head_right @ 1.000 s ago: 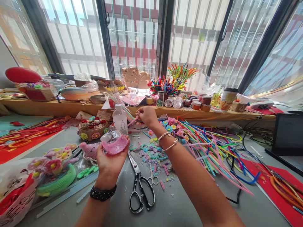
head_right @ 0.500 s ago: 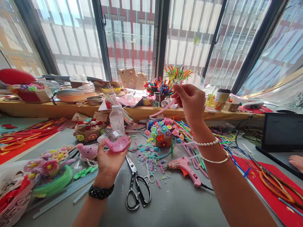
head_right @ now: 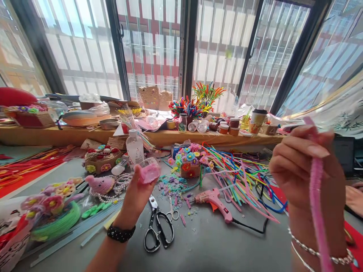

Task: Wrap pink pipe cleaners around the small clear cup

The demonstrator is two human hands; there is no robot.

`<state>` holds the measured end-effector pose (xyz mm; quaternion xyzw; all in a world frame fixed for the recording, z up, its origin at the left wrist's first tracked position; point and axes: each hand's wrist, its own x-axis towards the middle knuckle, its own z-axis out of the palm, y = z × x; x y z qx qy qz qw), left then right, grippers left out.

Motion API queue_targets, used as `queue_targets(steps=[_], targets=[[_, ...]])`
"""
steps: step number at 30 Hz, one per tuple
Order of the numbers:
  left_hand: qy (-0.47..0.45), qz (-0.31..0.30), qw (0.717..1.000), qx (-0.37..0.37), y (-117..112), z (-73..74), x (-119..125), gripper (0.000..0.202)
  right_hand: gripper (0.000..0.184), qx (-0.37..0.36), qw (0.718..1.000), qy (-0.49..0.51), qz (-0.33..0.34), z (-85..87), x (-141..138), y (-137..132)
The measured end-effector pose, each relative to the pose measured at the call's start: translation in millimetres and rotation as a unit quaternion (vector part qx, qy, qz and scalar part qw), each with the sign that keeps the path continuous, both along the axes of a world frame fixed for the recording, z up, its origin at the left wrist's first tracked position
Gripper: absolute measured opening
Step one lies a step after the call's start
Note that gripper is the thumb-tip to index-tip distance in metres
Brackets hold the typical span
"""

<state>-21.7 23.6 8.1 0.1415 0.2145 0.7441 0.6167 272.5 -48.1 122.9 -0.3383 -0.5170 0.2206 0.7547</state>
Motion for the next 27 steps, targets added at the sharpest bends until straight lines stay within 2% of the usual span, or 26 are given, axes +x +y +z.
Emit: queue_targets(steps=[3, 6, 8, 11, 15, 19, 22, 27], targets=[[0.047, -0.044, 0.998, 0.027, -2, -7.6, 5, 0.017, 0.023, -0.082, 0.980, 0.068, 0.167, -23.1, -39, 7], [0.126, -0.080, 0.987, 0.065, -6, -12.8, 7, 0.034, 0.028, -0.155, 0.949, 0.023, 0.274, -54.5, -95, 22], [0.179, -0.106, 0.976, 0.070, -10, -13.5, 8, 0.040, 0.026, -0.179, 0.933, -0.015, 0.312, -74.1, -126, 33], [0.218, -0.132, 0.964, 0.076, -14, -13.9, 12, 0.041, 0.022, -0.161, 0.940, -0.040, 0.298, -93.3, -147, 46], [0.235, -0.133, 0.961, 0.062, -15, -19.0, 17, 0.049, 0.018, -0.121, 0.960, -0.096, 0.233, -104.2, -141, 51], [0.231, -0.137, 0.962, 0.056, -15, -24.0, 22, 0.055, 0.014, -0.143, 0.958, -0.081, 0.236, -110.3, -133, 49], [0.237, -0.139, 0.960, 0.053, -17, -24.3, 24, 0.052, 0.016, -0.147, 0.957, -0.057, 0.245, -111.6, -134, 47], [0.244, -0.202, 0.947, 0.049, -21, -21.0, 23, 0.040, 0.016, -0.136, 0.960, -0.043, 0.239, -110.6, -133, 48]])
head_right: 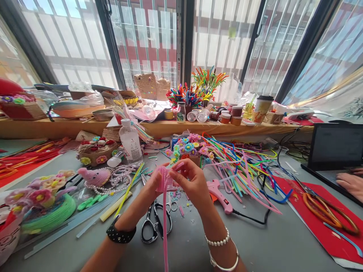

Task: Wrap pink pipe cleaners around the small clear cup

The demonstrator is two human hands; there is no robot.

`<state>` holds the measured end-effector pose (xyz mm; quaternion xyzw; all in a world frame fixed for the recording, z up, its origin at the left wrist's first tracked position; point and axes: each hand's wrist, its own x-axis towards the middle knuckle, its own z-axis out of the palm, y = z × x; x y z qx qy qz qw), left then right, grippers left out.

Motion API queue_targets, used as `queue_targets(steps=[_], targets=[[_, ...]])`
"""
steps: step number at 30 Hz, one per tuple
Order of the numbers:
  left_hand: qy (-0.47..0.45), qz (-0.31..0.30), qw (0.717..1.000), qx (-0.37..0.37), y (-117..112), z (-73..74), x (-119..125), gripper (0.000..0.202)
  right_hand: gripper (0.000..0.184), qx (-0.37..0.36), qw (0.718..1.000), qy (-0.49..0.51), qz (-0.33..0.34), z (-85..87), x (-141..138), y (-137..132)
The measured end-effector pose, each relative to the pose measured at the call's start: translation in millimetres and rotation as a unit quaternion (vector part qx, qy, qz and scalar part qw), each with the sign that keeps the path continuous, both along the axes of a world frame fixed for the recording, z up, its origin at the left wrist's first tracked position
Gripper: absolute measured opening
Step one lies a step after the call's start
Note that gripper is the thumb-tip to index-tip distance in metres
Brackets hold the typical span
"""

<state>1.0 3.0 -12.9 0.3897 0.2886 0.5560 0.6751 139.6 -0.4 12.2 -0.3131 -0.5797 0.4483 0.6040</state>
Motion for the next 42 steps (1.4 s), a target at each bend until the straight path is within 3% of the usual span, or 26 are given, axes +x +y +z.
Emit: queue_targets(steps=[3, 7, 13, 18, 25, 29, 32, 42], targets=[[0.023, -0.030, 0.999, 0.001, 1, -0.4, 0, 0.037, 0.015, 0.001, 0.999, -0.034, 0.002, -0.8, 5, 2], [0.046, -0.025, 0.999, 0.012, 5, -5.0, 0, 0.038, 0.015, 0.012, 0.998, -0.066, -0.003, -1.1, 9, 4], [0.180, -0.004, 0.982, 0.050, 4, -2.8, 0, 0.062, 0.015, -0.006, 0.997, -0.076, -0.014, 1.4, 7, 3], [0.205, 0.030, 0.977, 0.045, 3, 0.5, -1, 0.070, 0.019, -0.027, 0.995, -0.099, -0.014, 0.7, 7, 4], [0.270, 0.011, 0.959, 0.087, 6, -7.7, -5, 0.072, 0.019, -0.057, 0.997, -0.045, -0.015, -1.8, 12, 6], [0.304, -0.009, 0.949, 0.087, 6, -7.3, -6, 0.076, 0.013, -0.035, 0.998, -0.043, -0.006, -1.1, 12, 6], [0.307, -0.031, 0.947, 0.087, 5, -3.4, -6, 0.081, 0.011, -0.028, 0.999, -0.029, 0.001, -0.8, 12, 5], [0.229, -0.075, 0.970, 0.009, 10, 2.2, -2, 0.088, 0.023, -0.136, 0.982, 0.122, 0.052, -1.0, 15, 7]])
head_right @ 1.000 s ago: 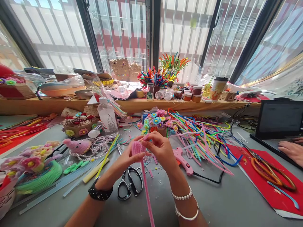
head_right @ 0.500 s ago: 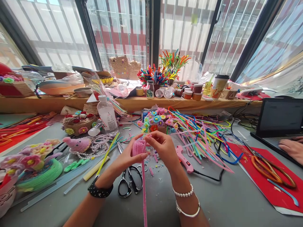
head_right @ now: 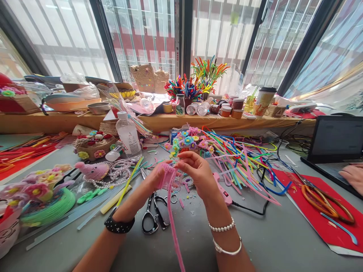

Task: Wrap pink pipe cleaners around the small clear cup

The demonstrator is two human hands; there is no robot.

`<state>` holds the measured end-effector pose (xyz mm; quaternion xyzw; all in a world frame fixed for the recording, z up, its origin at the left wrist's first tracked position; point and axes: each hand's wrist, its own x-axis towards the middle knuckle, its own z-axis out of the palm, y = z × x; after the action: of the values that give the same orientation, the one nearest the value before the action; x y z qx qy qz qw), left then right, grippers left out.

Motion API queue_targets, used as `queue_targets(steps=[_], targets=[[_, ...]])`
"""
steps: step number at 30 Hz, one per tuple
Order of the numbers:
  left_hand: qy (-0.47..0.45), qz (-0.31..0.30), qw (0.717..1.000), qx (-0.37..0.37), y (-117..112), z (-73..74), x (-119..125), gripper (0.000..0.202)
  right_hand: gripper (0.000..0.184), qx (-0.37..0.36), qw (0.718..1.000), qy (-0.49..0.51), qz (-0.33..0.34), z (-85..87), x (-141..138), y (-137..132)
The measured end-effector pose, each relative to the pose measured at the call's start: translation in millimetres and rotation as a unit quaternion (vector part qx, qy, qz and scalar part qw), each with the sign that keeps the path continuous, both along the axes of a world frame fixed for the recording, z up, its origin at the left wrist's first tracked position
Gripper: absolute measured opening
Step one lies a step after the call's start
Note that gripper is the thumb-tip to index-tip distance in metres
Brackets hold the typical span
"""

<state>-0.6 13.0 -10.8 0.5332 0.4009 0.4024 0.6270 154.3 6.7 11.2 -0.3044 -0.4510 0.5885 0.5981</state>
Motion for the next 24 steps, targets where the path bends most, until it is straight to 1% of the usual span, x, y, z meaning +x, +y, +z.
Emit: queue_targets(steps=[2, 4, 5, 8, 12, 17, 19, 24], targets=[[-0.003, -0.005, 1.000, 0.000, -2, 2.4, 1, 0.081, 0.022, -0.009, 1.000, 0.018, 0.012, 0.1, -1, 0], [-0.015, -0.007, 1.000, 0.014, -7, 6.2, 3, 0.067, 0.021, -0.015, 0.999, 0.029, 0.028, 0.0, -3, 0], [-0.016, -0.003, 1.000, 0.015, -10, 8.2, 4, 0.063, 0.020, -0.016, 0.999, 0.034, 0.033, 0.1, -3, 0], [-0.023, 0.013, 1.000, 0.010, -16, 12.1, 4, 0.059, 0.017, -0.007, 0.998, 0.045, 0.037, 1.5, -3, -1], [-0.035, 0.041, 0.999, 0.000, -14, 10.8, 1, 0.054, 0.016, 0.002, 0.994, 0.096, 0.045, 4.9, 2, -3], [-0.090, 0.068, 0.994, -0.012, -8, 7.9, -1, 0.048, 0.020, -0.029, 0.982, 0.179, 0.059, 6.2, 5, -1], [-0.097, 0.084, 0.992, -0.017, -7, 7.8, -1, 0.046, 0.023, -0.042, 0.976, 0.203, 0.072, 5.5, 5, -1], [-0.114, 0.112, 0.987, 0.001, -7, 8.7, -1, 0.041, 0.025, -0.058, 0.958, 0.266, 0.090, 2.0, 5, 3]])
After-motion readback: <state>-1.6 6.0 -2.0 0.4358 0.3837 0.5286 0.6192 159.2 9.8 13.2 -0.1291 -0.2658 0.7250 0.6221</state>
